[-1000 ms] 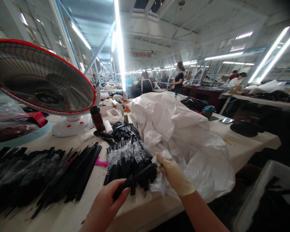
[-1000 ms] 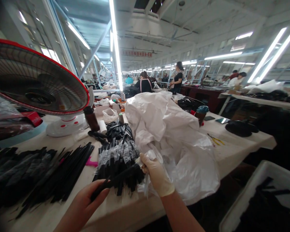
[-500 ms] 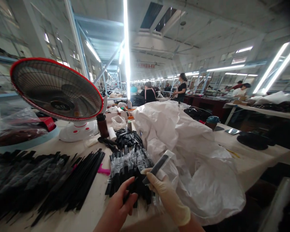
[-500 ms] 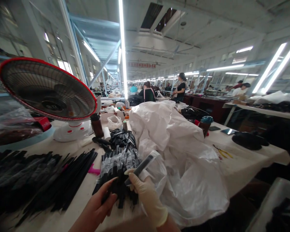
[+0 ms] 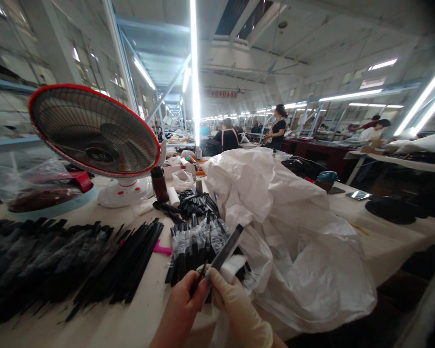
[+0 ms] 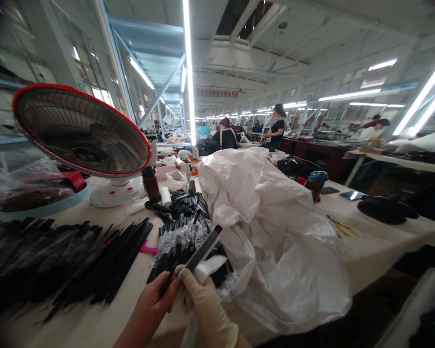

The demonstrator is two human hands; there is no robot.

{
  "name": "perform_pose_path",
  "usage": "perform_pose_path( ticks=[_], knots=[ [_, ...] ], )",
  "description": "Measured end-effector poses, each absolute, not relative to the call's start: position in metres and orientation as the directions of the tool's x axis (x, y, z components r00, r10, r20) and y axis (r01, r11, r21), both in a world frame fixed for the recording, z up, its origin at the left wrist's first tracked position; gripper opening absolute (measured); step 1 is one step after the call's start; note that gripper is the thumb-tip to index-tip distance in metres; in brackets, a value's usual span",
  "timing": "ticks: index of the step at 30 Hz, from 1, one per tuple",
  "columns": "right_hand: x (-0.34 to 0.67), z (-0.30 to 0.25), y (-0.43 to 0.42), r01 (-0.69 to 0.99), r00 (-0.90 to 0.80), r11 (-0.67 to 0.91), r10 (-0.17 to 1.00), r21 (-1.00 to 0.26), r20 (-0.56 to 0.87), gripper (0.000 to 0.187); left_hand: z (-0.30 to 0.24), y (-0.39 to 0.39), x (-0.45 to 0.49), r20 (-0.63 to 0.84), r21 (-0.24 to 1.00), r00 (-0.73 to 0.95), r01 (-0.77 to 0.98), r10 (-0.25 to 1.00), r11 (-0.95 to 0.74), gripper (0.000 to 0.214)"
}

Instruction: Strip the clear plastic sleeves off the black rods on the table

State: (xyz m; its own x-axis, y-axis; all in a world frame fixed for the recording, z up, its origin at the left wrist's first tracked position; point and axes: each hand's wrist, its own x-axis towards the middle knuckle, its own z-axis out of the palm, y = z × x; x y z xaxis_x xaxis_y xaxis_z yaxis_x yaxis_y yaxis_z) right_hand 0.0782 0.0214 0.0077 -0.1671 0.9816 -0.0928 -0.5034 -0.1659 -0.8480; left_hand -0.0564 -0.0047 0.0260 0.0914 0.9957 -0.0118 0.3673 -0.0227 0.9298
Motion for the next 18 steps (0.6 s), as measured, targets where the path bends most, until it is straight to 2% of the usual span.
perform_pose_path(
  ticks=[5, 9, 12, 14, 18],
  knots=[
    [0.097, 0.017, 0.026, -0.597, -0.007, -0.172, 0.978, -0.783, -0.209, 0.044, 0.020, -0.018, -0.065, -0.057, 0.894, 0.142, 0.448, 0.988, -0.013, 0.029],
    [0.094, 0.009, 0.024, -0.556, -0.119, -0.323, 0.943, -0.766, -0.311, 0.040, 0.014, -0.019, -0.064, -0.043, 0.892, 0.067, 0.452, 0.997, 0.008, 0.027],
    [0.100, 0.007, 0.023, -0.600, -0.136, -0.283, 0.958, -0.748, -0.253, 0.032, 0.013, 0.003, -0.076, 0.051, 0.845, -0.103, 0.535, 0.993, 0.013, 0.028],
    [0.108, 0.011, 0.028, -0.684, -0.137, -0.257, 0.965, -0.683, -0.226, 0.031, 0.011, 0.029, -0.088, 0.109, 0.819, -0.240, 0.572, 0.965, 0.049, 0.025],
    [0.118, 0.015, 0.043, -0.710, -0.198, -0.289, 0.957, -0.642, -0.212, 0.029, 0.005, 0.079, -0.108, 0.057, 0.809, -0.288, 0.574, 0.956, 0.125, 0.025]
  ],
)
